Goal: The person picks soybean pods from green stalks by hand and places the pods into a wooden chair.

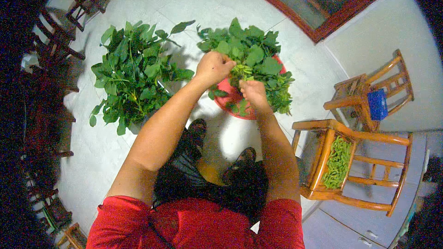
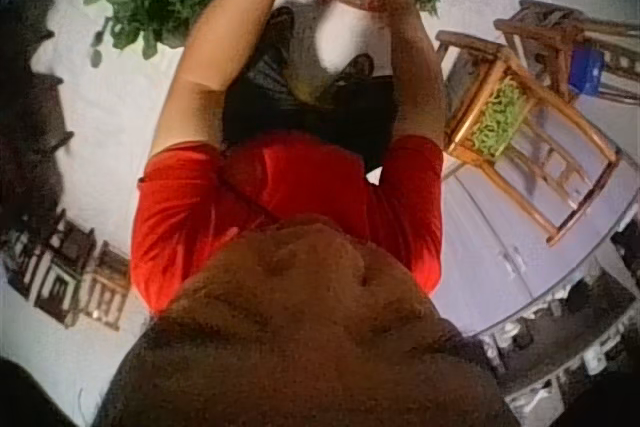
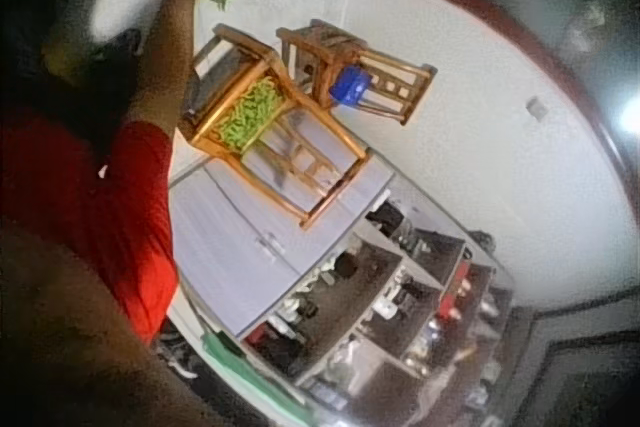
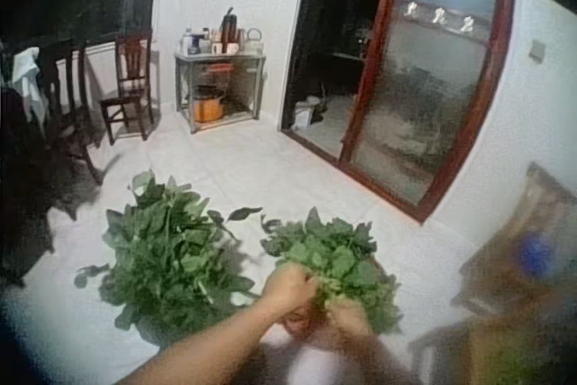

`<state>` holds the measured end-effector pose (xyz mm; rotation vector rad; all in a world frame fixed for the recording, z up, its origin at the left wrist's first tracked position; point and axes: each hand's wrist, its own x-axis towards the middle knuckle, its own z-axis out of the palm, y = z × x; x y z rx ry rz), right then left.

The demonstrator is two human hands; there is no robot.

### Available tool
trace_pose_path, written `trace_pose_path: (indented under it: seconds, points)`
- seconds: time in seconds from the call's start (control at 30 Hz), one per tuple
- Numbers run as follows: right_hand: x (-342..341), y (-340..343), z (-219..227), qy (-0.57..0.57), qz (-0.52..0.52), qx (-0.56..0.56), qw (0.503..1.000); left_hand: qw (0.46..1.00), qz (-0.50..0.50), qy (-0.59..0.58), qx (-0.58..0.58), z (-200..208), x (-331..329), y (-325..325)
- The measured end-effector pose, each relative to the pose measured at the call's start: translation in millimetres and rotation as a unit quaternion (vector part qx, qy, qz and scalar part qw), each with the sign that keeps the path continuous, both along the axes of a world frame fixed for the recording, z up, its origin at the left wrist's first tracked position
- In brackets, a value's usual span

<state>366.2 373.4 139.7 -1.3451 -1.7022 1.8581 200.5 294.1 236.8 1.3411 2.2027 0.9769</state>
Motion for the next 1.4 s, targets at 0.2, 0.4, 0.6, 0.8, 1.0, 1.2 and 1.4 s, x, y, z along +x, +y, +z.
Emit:
trace_pose_path:
  seconds: [0.2, 0.4, 0.6, 0.8, 1.0, 1.2, 1.4]
  points:
    - [49, -15, 111, 0.065, -0.079, 0.127, 0.987, 0.942, -0.065, -0.318, -0.082, 20, 32, 2]
    - [44, -78, 111, 0.16, -0.087, 0.145, 0.972, 0.798, -0.078, -0.593, 0.08, 18, 40, -1]
    - [45, -81, 102, 0.205, -0.059, 0.166, 0.963, 0.73, -0.148, -0.657, 0.115, 13, 33, -6]
    - [43, -70, 109, 0.281, -0.061, 0.123, 0.95, 0.718, -0.126, -0.662, 0.176, 15, 48, 3]
    - [52, -53, 107, 0.237, -0.121, 0.219, 0.939, 0.727, -0.126, -0.651, 0.179, 17, 45, 11]
    - [60, -57, 131, 0.137, -0.118, 0.435, 0.882, 0.774, -0.105, -0.602, 0.165, 20, 52, 9]
    - [59, -53, 126, 0.037, -0.064, 0.472, 0.878, 0.79, -0.115, -0.581, 0.161, 19, 68, 7]
